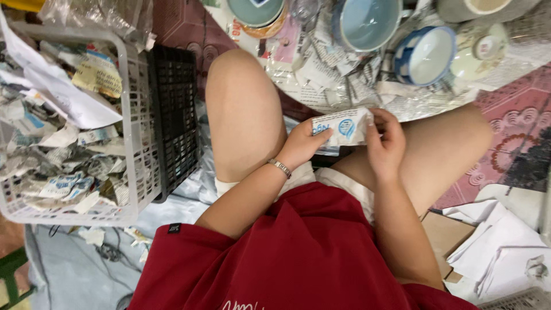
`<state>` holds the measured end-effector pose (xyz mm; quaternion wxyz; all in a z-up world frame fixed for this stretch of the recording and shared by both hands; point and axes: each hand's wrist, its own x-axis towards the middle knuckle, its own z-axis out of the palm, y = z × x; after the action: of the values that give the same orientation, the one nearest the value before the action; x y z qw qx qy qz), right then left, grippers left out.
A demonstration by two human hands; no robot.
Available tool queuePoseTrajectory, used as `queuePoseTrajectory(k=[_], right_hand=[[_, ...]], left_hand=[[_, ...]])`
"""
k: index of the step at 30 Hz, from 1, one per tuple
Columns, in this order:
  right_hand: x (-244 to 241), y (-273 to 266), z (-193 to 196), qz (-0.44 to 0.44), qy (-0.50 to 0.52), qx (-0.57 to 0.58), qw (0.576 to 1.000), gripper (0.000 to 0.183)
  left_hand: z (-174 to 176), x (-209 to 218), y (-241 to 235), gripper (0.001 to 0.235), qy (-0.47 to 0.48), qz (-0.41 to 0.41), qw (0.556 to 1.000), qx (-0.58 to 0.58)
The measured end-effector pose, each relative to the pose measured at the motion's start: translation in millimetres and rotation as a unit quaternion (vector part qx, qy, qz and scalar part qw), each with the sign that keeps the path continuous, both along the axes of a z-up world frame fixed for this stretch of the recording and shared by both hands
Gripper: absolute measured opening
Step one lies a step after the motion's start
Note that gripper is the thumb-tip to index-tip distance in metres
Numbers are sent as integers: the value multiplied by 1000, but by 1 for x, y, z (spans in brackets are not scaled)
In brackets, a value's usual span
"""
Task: The person sits on the floor and wraps small ceramic items, including cups and bowls, with newspaper. They fold the paper around each item and place the wrapped pieces on the table. Another person is visible nearby, also handling newspaper.
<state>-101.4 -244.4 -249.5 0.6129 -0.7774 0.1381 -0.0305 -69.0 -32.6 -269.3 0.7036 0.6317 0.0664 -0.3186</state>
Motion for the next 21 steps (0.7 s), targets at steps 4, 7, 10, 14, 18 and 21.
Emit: queuePoseTrajectory(k=[4, 7, 10, 14, 18, 21], right_hand=[[0, 1, 2, 2, 4, -2, 1000, 27], [4, 2, 13, 13, 17, -2, 1000, 28], [5, 5, 34, 7, 12, -17, 1000, 32], [7, -6, 79, -54, -15, -122, 991, 38], [35, -37, 119, -45, -129, -338, 931, 47], [62, -45, 119, -14, -69, -380, 922, 47]], left_hand=[[0, -1, 2, 25, 7, 0, 1000, 3], [3, 0, -1, 26, 3, -4, 1000, -4], [5, 5, -2, 26, 1, -14, 1000, -17], [7, 4, 2, 26, -19, -13, 999, -41], [8, -3, 6, 27, 8, 21, 993, -116], [13, -4, 15, 29, 27, 0, 984, -179]])
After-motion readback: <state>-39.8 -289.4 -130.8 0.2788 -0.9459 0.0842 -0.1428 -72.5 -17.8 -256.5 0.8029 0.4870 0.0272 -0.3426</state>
